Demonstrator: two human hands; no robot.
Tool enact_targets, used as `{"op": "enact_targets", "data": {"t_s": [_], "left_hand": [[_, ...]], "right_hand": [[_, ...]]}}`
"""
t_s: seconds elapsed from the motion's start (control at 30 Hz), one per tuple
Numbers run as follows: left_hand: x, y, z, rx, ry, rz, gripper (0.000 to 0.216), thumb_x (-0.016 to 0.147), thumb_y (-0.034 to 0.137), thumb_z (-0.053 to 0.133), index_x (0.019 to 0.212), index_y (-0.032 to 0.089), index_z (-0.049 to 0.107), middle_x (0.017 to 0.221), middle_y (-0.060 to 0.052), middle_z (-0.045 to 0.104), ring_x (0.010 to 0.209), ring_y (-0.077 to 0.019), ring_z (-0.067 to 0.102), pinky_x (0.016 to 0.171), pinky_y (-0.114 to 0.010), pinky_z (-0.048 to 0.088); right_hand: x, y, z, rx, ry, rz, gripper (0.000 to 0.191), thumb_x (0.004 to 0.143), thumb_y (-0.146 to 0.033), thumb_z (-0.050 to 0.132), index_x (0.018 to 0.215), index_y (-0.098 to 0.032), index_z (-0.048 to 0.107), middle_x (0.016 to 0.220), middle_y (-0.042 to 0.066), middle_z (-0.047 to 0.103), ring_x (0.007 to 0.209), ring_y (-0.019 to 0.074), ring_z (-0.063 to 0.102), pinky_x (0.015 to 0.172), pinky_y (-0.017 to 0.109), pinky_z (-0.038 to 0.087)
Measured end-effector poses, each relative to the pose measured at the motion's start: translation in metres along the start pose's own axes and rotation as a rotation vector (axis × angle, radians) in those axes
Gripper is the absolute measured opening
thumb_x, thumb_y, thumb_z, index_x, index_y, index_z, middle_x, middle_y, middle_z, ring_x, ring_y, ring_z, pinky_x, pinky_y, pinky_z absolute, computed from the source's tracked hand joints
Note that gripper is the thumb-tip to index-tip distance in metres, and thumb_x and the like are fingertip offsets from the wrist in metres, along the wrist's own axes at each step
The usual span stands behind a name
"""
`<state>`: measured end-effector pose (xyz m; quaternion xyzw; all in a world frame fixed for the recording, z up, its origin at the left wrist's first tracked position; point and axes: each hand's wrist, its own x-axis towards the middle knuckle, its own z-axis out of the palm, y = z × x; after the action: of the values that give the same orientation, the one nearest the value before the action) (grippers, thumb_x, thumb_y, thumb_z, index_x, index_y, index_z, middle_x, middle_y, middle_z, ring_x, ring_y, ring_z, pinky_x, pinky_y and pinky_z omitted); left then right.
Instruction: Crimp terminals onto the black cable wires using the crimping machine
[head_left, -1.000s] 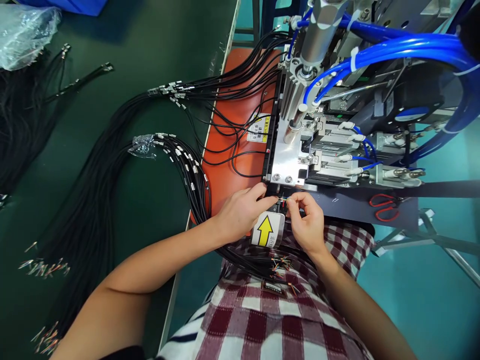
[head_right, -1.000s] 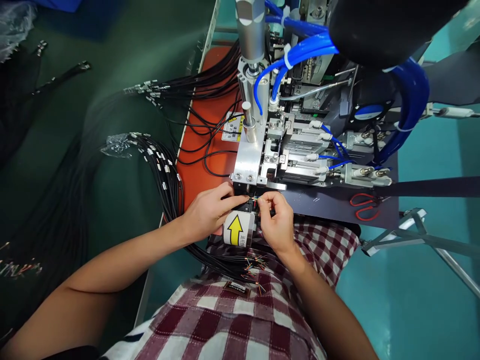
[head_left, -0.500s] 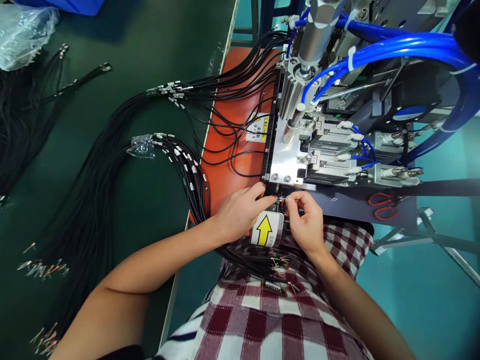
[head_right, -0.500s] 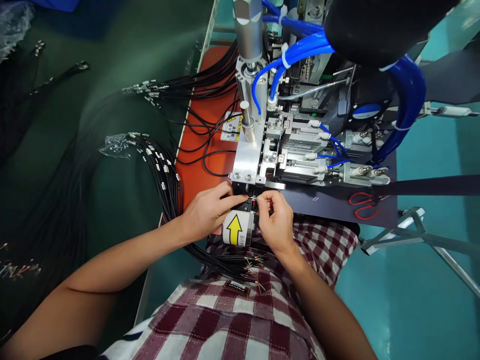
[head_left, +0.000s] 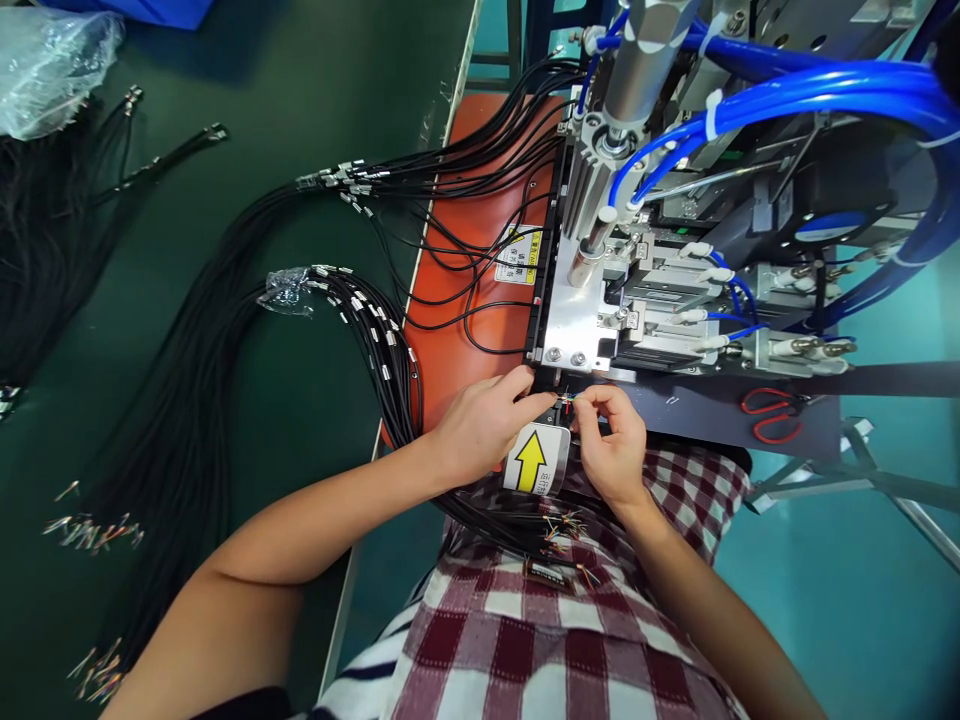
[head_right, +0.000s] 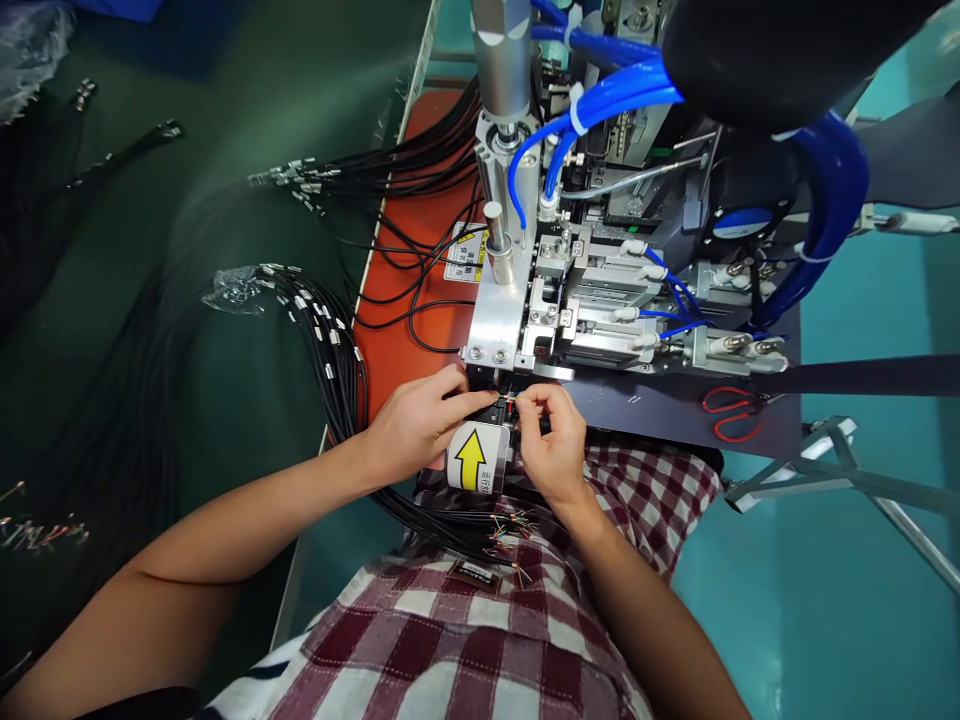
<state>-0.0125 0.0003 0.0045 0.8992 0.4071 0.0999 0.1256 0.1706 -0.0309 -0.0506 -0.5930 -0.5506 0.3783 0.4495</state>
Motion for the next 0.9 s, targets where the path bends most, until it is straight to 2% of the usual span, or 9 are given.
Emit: {"op": "enact_targets", "data": {"t_s": [0.33,0.4,0.53,0.6,0.67,0.73,0.9], "left_hand": [[0.0,0.001,0.0,0.008,-0.002,0.001,0.03,0.095,0.025,0.04,0.112,0.017,0.064,0.085,-0.006,0.055,0.072,-0.0152,0.057,0.059,-0.024,0.047],[0.0,0.001,-0.001,0.022,0.001,0.001,0.03,0.095,0.024,0.039,0.111,0.018,0.064,0.085,-0.005,0.055,0.072,-0.015,0.057,0.06,-0.024,0.047],[0.0,0.003,-0.001,0.083,0.019,0.011,0.031,0.096,0.024,0.037,0.11,0.019,0.064,0.083,-0.005,0.055,0.068,-0.0149,0.055,0.058,-0.024,0.045],[0.0,0.004,-0.001,0.134,0.027,0.025,0.031,0.096,0.024,0.036,0.11,0.019,0.064,0.081,-0.004,0.055,0.066,-0.0149,0.054,0.057,-0.024,0.044],[0.001,0.005,-0.001,0.183,0.033,0.047,0.032,0.096,0.023,0.035,0.11,0.018,0.063,0.079,-0.004,0.054,0.065,-0.0152,0.053,0.056,-0.025,0.043],[0.001,0.006,-0.001,0.207,0.041,0.059,0.032,0.096,0.022,0.035,0.109,0.018,0.063,0.078,-0.004,0.054,0.065,-0.0156,0.053,0.056,-0.025,0.043],[0.001,0.006,-0.001,0.186,0.011,0.031,0.029,0.096,0.024,0.037,0.108,0.02,0.063,0.08,-0.004,0.055,0.067,-0.0161,0.054,0.058,-0.025,0.044]], "right_hand": [[0.002,-0.017,-0.004,0.129,-0.117,0.25,0.011,0.089,-0.029,0.053,0.082,-0.02,0.054,0.062,-0.003,0.053,0.052,0.0126,0.053,0.051,0.026,0.042],[0.002,-0.022,-0.005,0.011,-0.1,0.207,0.011,0.089,-0.029,0.052,0.082,-0.021,0.053,0.064,-0.002,0.054,0.054,0.0134,0.053,0.053,0.026,0.043],[0.002,-0.029,-0.004,-0.298,-0.001,0.013,0.01,0.087,-0.025,0.053,0.079,-0.02,0.054,0.074,0.002,0.058,0.066,0.0161,0.054,0.064,0.03,0.043],[0.003,-0.03,-0.002,-0.224,-0.016,0.1,0.011,0.086,-0.026,0.053,0.077,-0.02,0.053,0.068,0.001,0.057,0.06,0.0149,0.052,0.058,0.029,0.042],[0.005,-0.028,-0.001,-0.024,-0.067,0.282,0.013,0.086,-0.028,0.053,0.076,-0.02,0.052,0.058,-0.002,0.055,0.05,0.0131,0.05,0.05,0.026,0.041],[0.006,-0.026,-0.002,0.119,-0.083,0.392,0.014,0.085,-0.03,0.055,0.076,-0.019,0.053,0.053,-0.003,0.054,0.046,0.0124,0.051,0.045,0.024,0.04],[0.007,-0.021,-0.013,0.172,-0.123,0.401,0.02,0.083,-0.036,0.06,0.081,-0.017,0.059,0.058,-0.002,0.057,0.047,0.0124,0.055,0.045,0.024,0.043]]}}
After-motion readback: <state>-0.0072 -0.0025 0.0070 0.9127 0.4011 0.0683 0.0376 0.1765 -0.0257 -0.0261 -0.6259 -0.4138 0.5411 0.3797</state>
